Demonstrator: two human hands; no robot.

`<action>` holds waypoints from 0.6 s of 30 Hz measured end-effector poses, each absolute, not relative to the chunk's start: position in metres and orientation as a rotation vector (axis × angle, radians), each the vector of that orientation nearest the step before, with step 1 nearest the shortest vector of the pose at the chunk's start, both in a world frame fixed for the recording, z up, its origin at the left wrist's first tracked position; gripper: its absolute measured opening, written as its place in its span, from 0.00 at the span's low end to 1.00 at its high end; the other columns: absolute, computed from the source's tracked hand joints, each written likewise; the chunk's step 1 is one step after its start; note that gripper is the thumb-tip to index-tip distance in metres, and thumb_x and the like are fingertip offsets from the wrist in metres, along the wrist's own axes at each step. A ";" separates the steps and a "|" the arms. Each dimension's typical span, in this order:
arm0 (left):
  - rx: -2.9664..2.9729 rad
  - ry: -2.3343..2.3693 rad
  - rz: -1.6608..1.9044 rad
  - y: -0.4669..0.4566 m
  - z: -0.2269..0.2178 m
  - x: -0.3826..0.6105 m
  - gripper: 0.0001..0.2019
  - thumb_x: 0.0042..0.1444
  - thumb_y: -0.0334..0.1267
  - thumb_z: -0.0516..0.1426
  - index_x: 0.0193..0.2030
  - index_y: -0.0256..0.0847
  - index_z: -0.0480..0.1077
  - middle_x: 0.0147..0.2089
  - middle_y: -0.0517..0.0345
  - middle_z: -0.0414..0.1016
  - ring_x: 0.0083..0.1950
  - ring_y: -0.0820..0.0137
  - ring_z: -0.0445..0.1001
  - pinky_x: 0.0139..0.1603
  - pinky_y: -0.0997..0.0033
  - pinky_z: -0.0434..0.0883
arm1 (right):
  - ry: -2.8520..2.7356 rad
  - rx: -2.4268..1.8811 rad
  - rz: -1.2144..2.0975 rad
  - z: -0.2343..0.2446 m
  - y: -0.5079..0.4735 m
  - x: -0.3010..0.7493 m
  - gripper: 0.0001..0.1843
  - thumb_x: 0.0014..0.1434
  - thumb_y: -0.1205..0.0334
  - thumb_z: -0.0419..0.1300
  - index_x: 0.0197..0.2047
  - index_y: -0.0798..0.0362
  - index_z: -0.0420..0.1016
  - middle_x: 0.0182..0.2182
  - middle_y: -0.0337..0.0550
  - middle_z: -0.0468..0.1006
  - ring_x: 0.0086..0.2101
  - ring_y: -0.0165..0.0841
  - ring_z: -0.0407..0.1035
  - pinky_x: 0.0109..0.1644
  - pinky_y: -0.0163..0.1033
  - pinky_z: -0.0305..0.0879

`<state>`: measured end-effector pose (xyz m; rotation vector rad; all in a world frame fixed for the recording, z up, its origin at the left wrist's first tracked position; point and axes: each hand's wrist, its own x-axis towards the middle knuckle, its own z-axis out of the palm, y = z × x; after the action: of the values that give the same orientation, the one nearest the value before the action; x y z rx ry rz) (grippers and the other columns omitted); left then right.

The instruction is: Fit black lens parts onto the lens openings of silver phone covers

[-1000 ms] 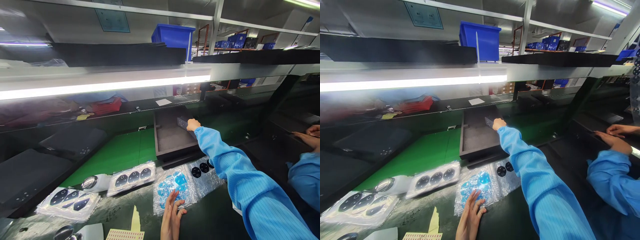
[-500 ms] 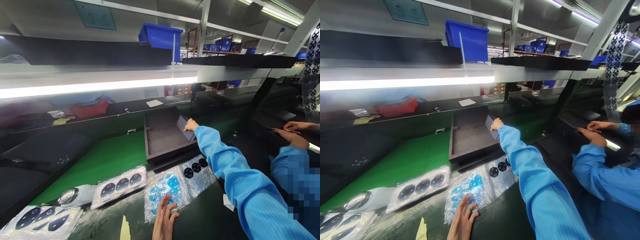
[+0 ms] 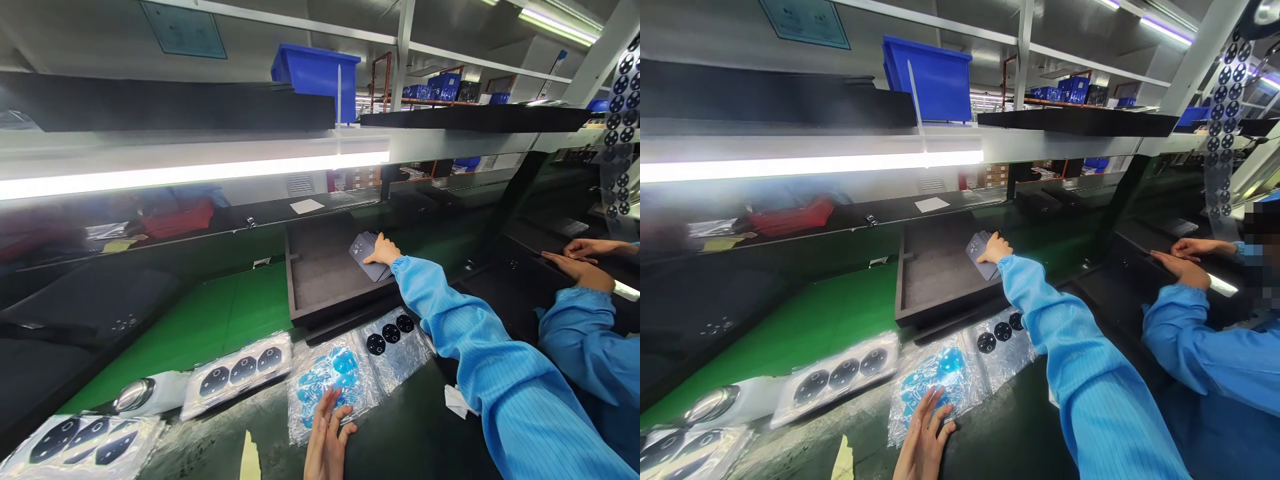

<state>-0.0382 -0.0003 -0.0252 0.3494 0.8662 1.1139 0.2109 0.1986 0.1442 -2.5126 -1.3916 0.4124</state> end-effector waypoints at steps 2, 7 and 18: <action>0.325 0.885 1.102 0.000 -0.023 -0.039 0.21 0.44 0.55 0.66 0.43 0.47 0.78 0.56 0.49 0.68 0.41 0.67 0.72 0.35 0.73 0.73 | -1.403 -2.472 0.384 0.151 0.188 0.213 0.44 0.55 0.53 0.65 0.68 0.59 0.51 0.62 0.62 0.57 0.60 0.50 0.56 0.62 0.57 0.55; 0.342 0.896 1.089 0.001 -0.021 -0.043 0.22 0.41 0.56 0.67 0.42 0.51 0.79 0.54 0.51 0.72 0.41 0.66 0.72 0.36 0.74 0.73 | -1.382 -2.372 0.245 0.165 0.110 0.241 0.53 0.55 0.54 0.65 0.72 0.58 0.37 0.67 0.59 0.49 0.65 0.44 0.49 0.66 0.45 0.50; 0.447 1.039 1.043 0.012 -0.029 -0.053 0.24 0.28 0.59 0.69 0.36 0.57 0.79 0.48 0.60 0.76 0.34 0.65 0.70 0.30 0.70 0.70 | -1.182 -2.555 0.501 0.071 -0.081 0.279 0.28 0.46 0.68 0.61 0.54 0.55 0.74 0.51 0.53 0.74 0.53 0.45 0.69 0.59 0.48 0.64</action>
<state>-0.0526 0.0124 -0.0290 0.4471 1.0390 1.0426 0.2788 -0.0813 0.0713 -2.5554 -1.1824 0.5011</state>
